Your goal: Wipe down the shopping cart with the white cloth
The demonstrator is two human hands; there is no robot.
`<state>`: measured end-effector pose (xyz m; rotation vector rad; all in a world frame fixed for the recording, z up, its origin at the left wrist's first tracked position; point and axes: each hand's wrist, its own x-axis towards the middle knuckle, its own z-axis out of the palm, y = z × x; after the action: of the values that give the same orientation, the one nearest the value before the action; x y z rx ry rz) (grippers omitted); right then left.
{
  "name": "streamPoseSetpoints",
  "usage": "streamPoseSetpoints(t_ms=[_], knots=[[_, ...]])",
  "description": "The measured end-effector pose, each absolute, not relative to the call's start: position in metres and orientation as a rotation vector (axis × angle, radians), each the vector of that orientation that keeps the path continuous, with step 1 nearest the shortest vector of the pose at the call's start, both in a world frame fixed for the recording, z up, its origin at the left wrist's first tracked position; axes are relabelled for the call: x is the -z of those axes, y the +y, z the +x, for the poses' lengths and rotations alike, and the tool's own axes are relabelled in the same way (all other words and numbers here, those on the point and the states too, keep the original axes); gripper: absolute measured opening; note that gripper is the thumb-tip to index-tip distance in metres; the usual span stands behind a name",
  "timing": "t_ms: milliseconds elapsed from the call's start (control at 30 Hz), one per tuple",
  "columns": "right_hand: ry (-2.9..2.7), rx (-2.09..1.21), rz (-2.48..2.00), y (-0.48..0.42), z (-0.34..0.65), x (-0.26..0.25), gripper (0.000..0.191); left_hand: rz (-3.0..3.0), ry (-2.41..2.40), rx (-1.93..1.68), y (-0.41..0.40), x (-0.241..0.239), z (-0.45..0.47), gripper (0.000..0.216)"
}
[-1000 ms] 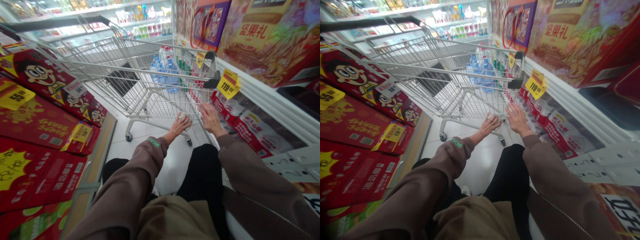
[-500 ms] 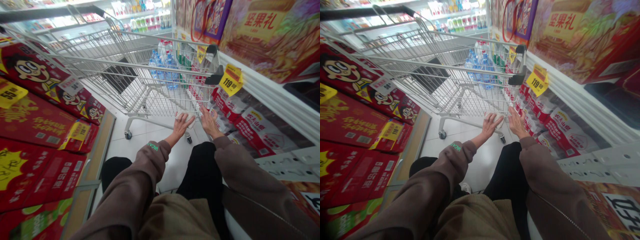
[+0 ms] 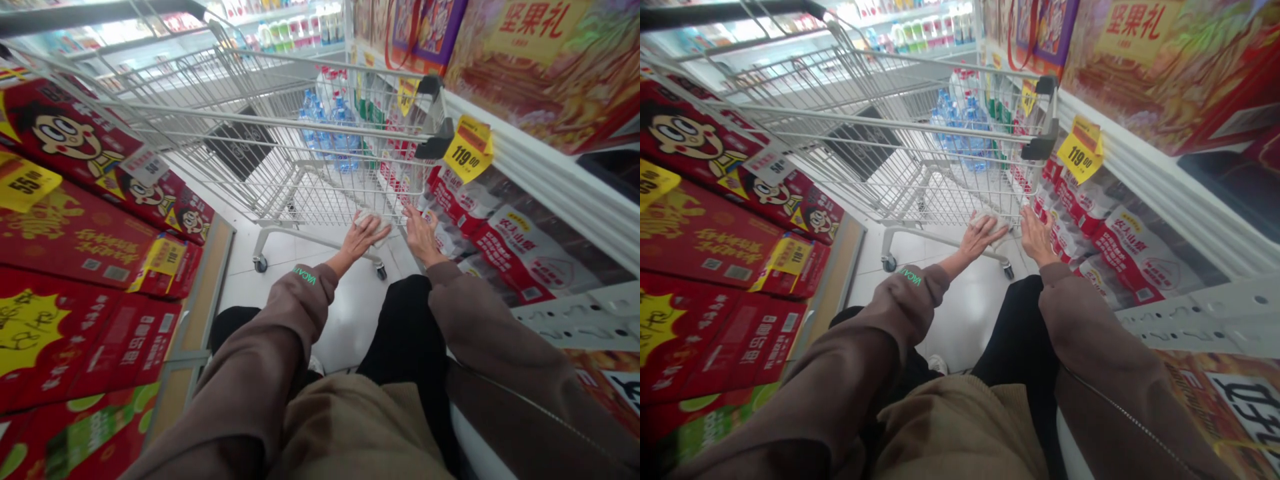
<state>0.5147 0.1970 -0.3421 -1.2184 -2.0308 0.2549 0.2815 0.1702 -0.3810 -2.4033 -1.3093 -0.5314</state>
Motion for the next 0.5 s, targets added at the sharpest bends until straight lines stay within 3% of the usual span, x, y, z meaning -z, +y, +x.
streamPoseSetpoints(t_ms=[333, 500], knots=[[-2.125, -0.266, -1.298, 0.2, 0.519, 0.337, 0.061, -2.476, -1.296, 0.256, 0.165, 0.367, 0.234, 0.045], [-2.087, -0.266, -1.342, 0.195, 0.514, 0.335, 0.061, -2.491, -1.081, 0.256, 0.171, 0.351, 0.251, 0.055]])
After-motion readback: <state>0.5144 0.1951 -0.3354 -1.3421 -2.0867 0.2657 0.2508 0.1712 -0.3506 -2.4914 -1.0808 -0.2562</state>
